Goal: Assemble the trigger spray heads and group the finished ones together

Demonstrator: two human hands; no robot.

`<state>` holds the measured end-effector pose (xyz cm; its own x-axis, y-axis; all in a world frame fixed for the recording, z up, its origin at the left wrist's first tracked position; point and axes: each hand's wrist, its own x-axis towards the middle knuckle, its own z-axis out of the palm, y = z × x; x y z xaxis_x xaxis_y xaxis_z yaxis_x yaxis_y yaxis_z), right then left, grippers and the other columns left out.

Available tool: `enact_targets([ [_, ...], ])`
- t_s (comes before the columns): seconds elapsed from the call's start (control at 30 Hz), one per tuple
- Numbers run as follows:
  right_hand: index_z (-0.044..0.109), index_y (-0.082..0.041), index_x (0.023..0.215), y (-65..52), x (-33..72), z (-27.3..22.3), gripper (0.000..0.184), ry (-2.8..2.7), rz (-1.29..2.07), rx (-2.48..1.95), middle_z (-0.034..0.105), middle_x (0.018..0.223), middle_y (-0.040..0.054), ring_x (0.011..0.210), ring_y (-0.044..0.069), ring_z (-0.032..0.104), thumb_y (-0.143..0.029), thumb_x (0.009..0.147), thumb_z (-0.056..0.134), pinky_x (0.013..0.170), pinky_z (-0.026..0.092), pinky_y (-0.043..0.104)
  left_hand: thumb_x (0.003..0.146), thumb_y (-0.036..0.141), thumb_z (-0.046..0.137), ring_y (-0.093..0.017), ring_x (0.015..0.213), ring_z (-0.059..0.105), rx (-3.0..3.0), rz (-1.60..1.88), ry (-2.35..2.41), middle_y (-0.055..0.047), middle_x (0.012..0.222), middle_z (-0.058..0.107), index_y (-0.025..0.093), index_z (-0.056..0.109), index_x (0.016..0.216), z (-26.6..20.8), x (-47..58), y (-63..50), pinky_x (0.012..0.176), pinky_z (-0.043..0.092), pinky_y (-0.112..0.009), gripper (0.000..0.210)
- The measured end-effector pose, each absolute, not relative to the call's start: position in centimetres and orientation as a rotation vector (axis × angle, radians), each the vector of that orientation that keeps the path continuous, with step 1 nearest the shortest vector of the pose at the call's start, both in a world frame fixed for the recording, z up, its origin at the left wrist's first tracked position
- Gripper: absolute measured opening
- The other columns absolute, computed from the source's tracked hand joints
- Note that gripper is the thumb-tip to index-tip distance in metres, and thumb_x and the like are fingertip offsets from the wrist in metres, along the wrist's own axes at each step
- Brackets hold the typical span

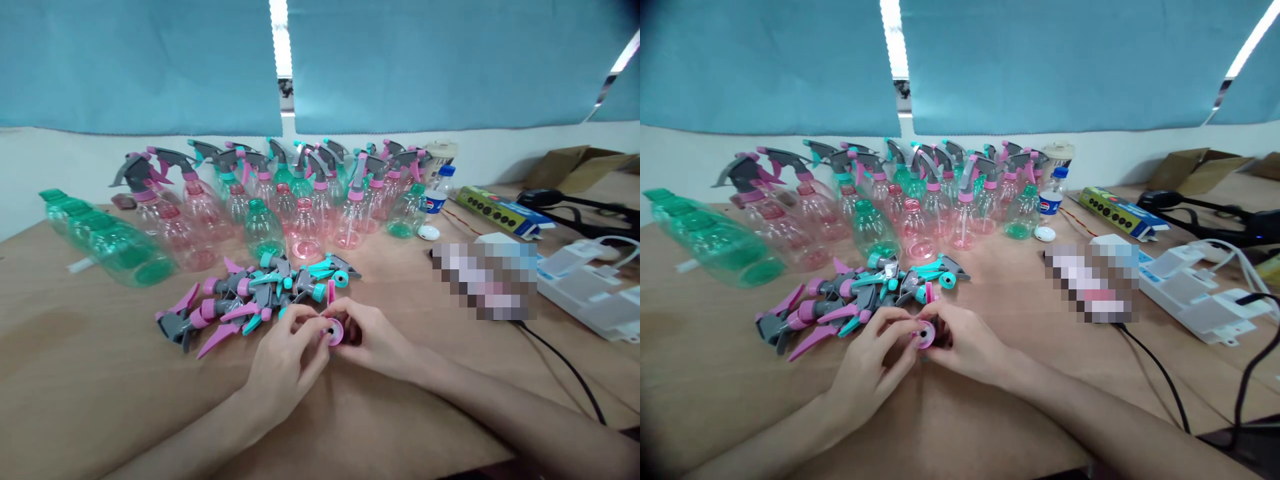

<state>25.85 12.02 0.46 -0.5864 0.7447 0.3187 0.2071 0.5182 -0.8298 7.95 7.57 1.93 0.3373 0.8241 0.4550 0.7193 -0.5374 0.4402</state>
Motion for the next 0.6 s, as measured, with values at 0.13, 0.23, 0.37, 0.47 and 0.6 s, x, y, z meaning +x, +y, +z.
enact_targets([
  [0.13,0.055,-0.021,0.101,12.1,25.7,0.7,0.029,-2.110,0.966,-0.793,0.064,0.093,0.0002,0.078,0.014,0.061,-0.018,0.075,0.066,0.068,0.048,0.024,0.090,0.017,0.046,-0.017,0.081,0.057,2.540,0.978,1.429,-0.006,0.097,0.054,0.021,0.060,0.101,2.0,8.0,7.6,0.071,0.050,-0.030,0.019],
  [0.23,0.055,-0.021,0.099,12.1,25.4,0.7,0.027,-2.127,0.928,-0.809,0.065,0.093,0.0006,0.081,0.015,0.062,-0.017,0.075,0.066,0.070,0.047,0.025,0.089,0.017,0.047,-0.018,0.082,0.056,2.567,0.986,1.430,-0.006,0.095,0.055,0.021,0.061,0.101,2.0,8.0,7.6,0.074,0.049,-0.033,0.019],
  [0.37,0.054,-0.021,0.098,12.2,25.0,0.0,0.025,-2.145,0.874,-0.799,0.064,0.092,0.0013,0.080,0.016,0.062,-0.017,0.075,0.065,0.069,0.047,0.026,0.089,0.018,0.048,-0.018,0.083,0.056,2.573,0.987,1.443,-0.006,0.094,0.055,0.021,0.062,0.100,2.0,8.1,7.5,0.077,0.049,-0.036,0.018],
  [0.47,0.054,-0.021,0.099,12.1,24.6,-0.7,0.027,-2.149,0.821,-0.812,0.064,0.094,0.0020,0.082,0.017,0.061,-0.014,0.075,0.063,0.071,0.047,0.027,0.088,0.015,0.048,-0.019,0.083,0.056,2.561,1.005,1.429,-0.006,0.093,0.056,0.020,0.063,0.099,1.9,8.1,7.4,0.075,0.048,-0.035,0.019],
  [0.6,0.053,-0.020,0.102,11.7,24.4,-0.8,0.026,-2.133,0.773,-0.812,0.063,0.096,0.0034,0.084,0.017,0.061,-0.012,0.078,0.060,0.073,0.048,0.028,0.087,0.013,0.046,-0.018,0.081,0.056,2.518,1.015,1.433,-0.005,0.091,0.057,0.021,0.063,0.098,1.8,8.2,7.4,0.073,0.048,-0.033,0.021],
])
